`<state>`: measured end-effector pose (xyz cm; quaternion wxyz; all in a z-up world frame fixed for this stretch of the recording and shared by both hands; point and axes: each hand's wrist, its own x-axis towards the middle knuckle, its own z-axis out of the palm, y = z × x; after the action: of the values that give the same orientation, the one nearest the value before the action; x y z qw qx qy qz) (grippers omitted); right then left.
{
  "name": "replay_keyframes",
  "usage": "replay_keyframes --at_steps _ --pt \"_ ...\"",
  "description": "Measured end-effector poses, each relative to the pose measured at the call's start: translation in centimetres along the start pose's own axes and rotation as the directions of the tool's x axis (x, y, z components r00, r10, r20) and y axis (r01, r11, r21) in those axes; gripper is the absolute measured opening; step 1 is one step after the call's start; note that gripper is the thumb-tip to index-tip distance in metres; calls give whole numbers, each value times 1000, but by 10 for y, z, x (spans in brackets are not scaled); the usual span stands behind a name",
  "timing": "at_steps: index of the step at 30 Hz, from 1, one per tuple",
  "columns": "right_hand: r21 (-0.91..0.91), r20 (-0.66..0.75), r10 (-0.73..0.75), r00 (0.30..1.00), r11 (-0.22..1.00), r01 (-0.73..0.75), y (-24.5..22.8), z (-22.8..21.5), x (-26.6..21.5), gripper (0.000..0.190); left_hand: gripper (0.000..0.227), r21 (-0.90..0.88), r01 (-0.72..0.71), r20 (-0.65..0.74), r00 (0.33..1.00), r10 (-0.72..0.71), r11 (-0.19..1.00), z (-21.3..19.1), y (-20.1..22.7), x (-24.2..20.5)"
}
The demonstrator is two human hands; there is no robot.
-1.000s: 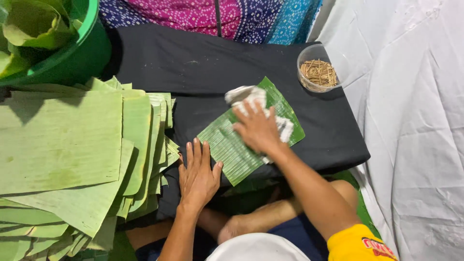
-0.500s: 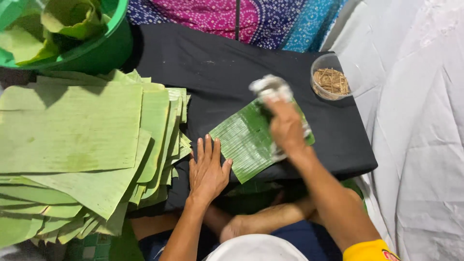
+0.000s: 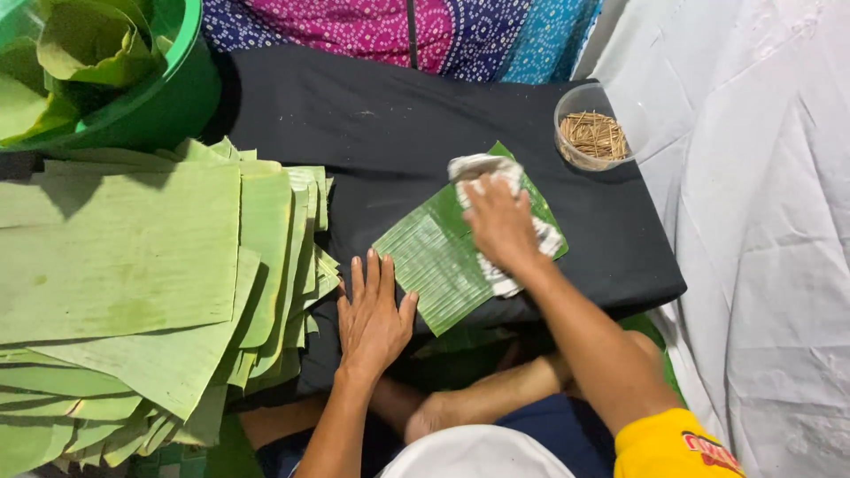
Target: Wipe banana leaves clean, fold them into cone shapes, and secure them using small toothpicks.
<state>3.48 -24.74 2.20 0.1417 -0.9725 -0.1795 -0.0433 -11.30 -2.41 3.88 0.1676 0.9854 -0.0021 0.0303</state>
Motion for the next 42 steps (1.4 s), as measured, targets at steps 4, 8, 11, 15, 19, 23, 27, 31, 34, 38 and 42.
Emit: replay_keyframes --at_steps 4,8,11,15,19,23,27,31,34,38,42 --pt "0 -215 -33 976 999 34 61 22 5 49 72 7 -13 -28 1000 13 1000 8 -3 2" --pt "299 -456 46 889 949 105 46 -12 -5 34 71 34 -63 -84 994 65 997 9 0 7" --pt "352 -434 44 900 927 125 -1 -38 -23 33 66 0 -109 -93 990 109 994 11 8 6" --pt "338 -388 -211 897 873 351 -44 2 -43 30 62 -37 -146 -94 985 142 989 14 16 16" --pt "268 -227 -333 915 882 388 -87 -1 -51 38 47 174 -48 252 968 2 984 14 15 14" --pt "157 73 -239 968 962 225 -72 1 -29 52 63 132 -154 -50 986 162 979 28 8 12" --pt "5 85 -27 996 1000 27 -23 -11 -8 55 65 52 -128 -94 987 132 990 25 14 14" --pt "-21 50 79 996 997 -78 36 -18 -12 55 65 64 -132 -94 986 138 989 23 16 14" --pt "-26 12 135 991 991 -135 57 -35 -27 54 66 85 -139 -95 985 147 987 20 17 15" --pt "29 -63 129 990 991 -127 79 -39 -43 51 68 93 -122 -25 992 125 988 20 14 15" --pt "217 -244 97 965 975 -43 118 -10 -44 41 73 128 -292 -6 956 295 948 -4 16 8"
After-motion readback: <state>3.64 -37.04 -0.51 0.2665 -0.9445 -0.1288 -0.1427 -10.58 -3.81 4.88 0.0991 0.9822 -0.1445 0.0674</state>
